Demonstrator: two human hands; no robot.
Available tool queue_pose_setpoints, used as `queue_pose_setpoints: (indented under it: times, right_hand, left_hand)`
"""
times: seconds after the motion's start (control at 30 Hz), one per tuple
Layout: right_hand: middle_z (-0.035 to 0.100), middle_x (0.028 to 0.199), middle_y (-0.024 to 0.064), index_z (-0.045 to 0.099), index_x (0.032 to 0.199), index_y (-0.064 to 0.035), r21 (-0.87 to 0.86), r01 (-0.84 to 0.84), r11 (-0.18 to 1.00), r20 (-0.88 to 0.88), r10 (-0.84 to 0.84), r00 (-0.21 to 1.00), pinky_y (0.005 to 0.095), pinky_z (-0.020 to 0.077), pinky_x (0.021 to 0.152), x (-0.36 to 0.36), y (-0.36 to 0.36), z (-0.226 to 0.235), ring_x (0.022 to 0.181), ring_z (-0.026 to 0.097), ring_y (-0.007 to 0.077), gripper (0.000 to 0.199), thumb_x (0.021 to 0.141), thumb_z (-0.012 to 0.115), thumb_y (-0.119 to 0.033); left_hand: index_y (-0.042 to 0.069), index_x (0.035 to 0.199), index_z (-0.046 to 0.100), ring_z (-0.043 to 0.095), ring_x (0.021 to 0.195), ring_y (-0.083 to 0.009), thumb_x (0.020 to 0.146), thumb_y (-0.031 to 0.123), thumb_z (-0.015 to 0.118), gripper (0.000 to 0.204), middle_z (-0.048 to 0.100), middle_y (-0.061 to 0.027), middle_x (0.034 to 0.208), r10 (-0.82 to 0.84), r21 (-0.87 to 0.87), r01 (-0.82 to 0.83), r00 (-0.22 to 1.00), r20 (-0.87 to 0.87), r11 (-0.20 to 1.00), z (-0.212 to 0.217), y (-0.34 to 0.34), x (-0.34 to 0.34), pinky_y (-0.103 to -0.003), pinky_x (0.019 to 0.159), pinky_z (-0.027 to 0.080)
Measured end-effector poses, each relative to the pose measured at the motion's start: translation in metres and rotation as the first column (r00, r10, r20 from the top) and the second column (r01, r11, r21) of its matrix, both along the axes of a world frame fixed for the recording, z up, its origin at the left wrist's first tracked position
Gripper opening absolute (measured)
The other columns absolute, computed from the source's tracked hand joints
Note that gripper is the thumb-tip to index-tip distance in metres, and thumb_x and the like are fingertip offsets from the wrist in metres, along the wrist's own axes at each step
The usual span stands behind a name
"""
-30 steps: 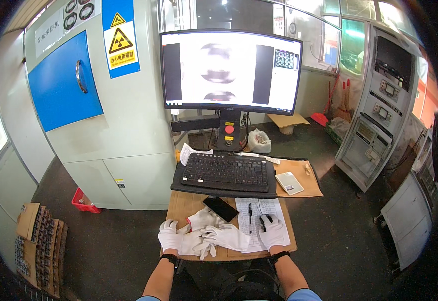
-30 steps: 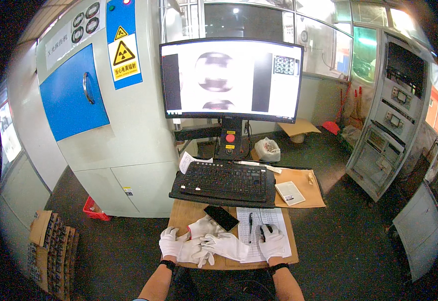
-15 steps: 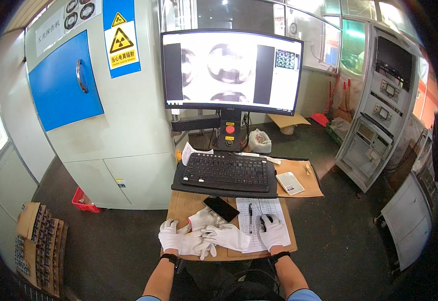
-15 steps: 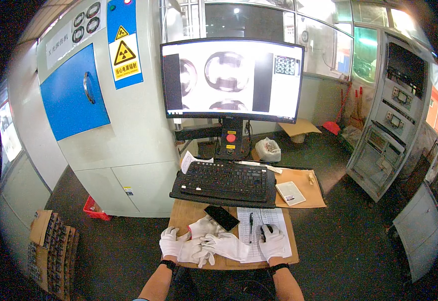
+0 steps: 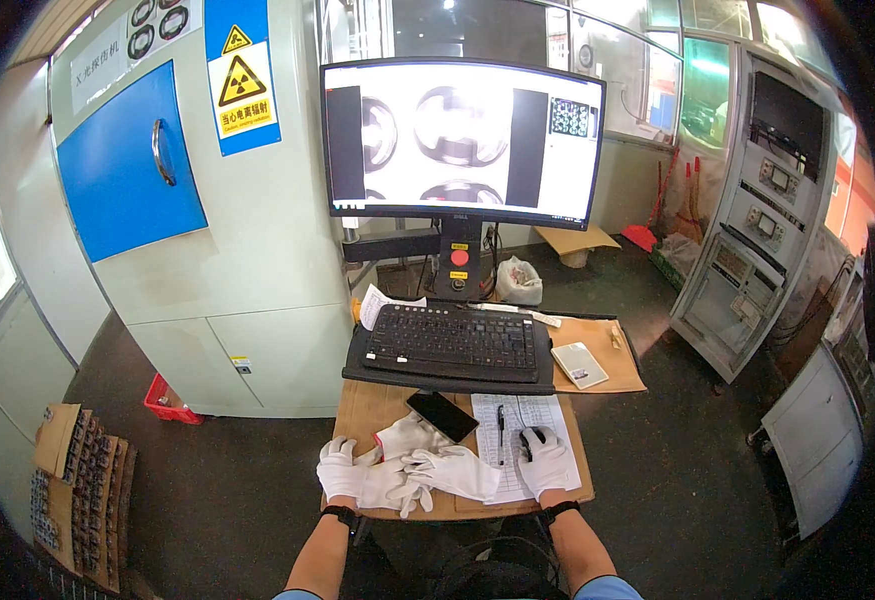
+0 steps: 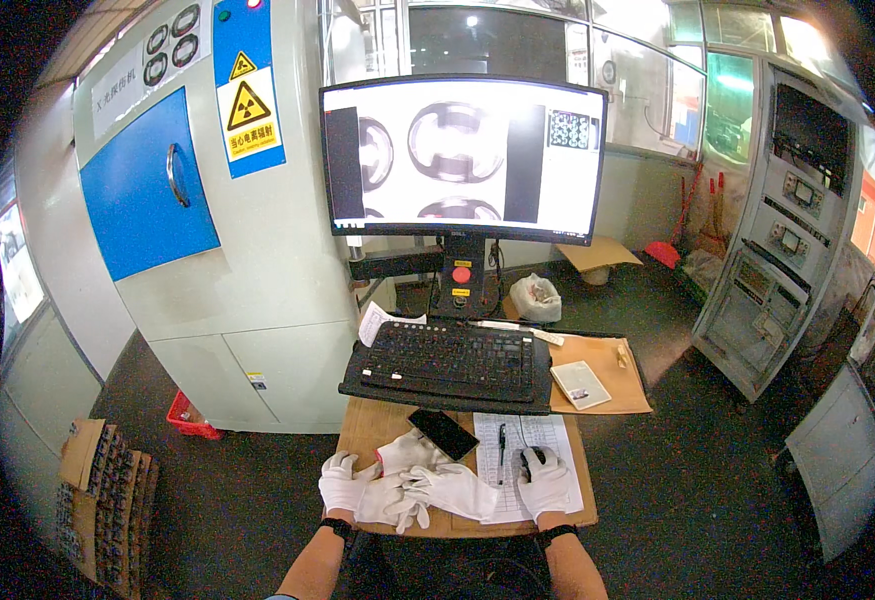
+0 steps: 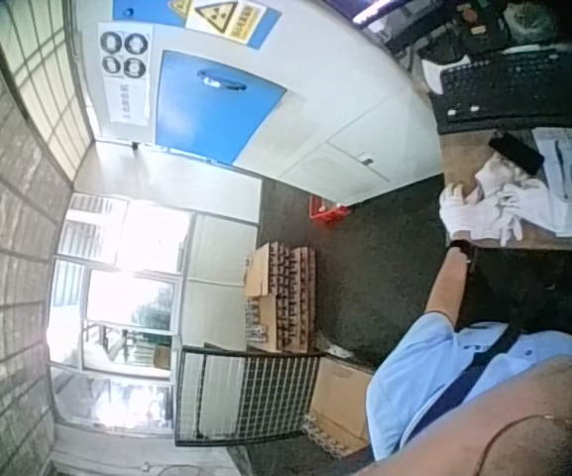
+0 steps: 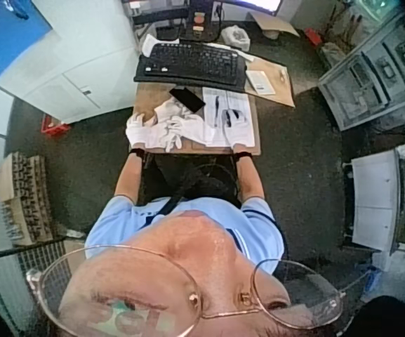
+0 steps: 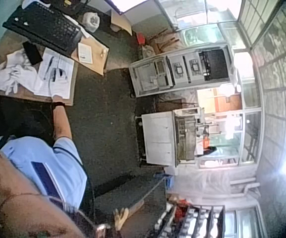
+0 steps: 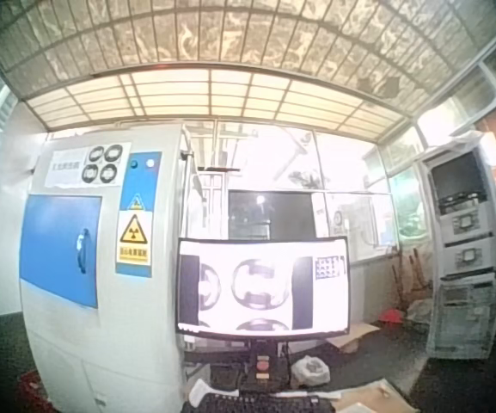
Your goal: Inspecting metal components using an industrial X-ray inspection machine and reviewing results on a monitor.
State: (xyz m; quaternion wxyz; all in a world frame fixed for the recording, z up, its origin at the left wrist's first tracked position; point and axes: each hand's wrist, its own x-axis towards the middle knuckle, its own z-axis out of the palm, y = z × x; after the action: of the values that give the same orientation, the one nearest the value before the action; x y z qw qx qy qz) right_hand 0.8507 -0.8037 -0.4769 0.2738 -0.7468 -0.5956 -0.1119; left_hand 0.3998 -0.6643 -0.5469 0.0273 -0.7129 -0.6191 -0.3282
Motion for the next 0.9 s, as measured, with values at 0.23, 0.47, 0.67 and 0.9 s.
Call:
queue_pose_setpoints:
  times: [0.23,0.47,0.67,0.9]
  right_hand:
    - [0.078,0.145,0.0181,0.085,0.139,-0.0166,0.003,0.006,1.000,-0.005,-0.006,1.000,0.0600,0.0626,0.106,-0.003,-0.003,0.006,0.121,0.076,0.0465,0.046,0.094,0.088,-0.024]
    - [0.078,0.146,0.0183,0.086,0.138,-0.0167,-0.014,0.016,1.000,0.001,-0.016,1.000,0.0592,0.0634,0.107,-0.006,-0.002,0.011,0.122,0.076,0.0462,0.045,0.094,0.088,-0.023]
    - [0.078,0.148,0.0184,0.086,0.140,-0.0174,-0.042,0.014,0.999,-0.009,-0.015,1.000,0.0583,0.0638,0.110,-0.006,-0.001,0.010,0.125,0.077,0.0460,0.046,0.094,0.088,-0.024]
    - [0.077,0.147,0.0200,0.086,0.142,-0.0187,-0.048,0.045,0.998,0.011,-0.044,0.999,0.0596,0.0641,0.105,-0.007,-0.003,0.008,0.120,0.076,0.0478,0.047,0.096,0.087,-0.029]
  left_hand:
    - [0.012,0.128,0.088,0.072,0.143,-0.0438,0.091,0.029,0.089,0.041,0.082,-0.0141,0.147,-0.004,-0.041,0.005,1.000,0.015,0.999,0.007,-0.003,0.004,-0.057,0.121,0.061]
    - [0.012,0.129,0.087,0.071,0.145,-0.0431,0.090,0.018,0.083,0.040,0.081,-0.0134,0.148,-0.007,-0.036,0.007,1.000,-0.004,0.999,0.000,0.001,-0.001,-0.056,0.123,0.060]
    - [0.012,0.129,0.087,0.071,0.144,-0.0429,0.091,0.030,0.089,0.042,0.081,-0.0129,0.148,0.010,-0.036,-0.011,1.000,-0.009,0.999,0.000,-0.001,-0.002,-0.056,0.121,0.061]
    - [0.015,0.130,0.088,0.072,0.144,-0.0407,0.092,0.052,0.092,0.053,0.081,-0.0116,0.148,0.037,-0.046,-0.039,0.999,-0.035,0.998,0.005,-0.003,0.001,-0.055,0.118,0.062]
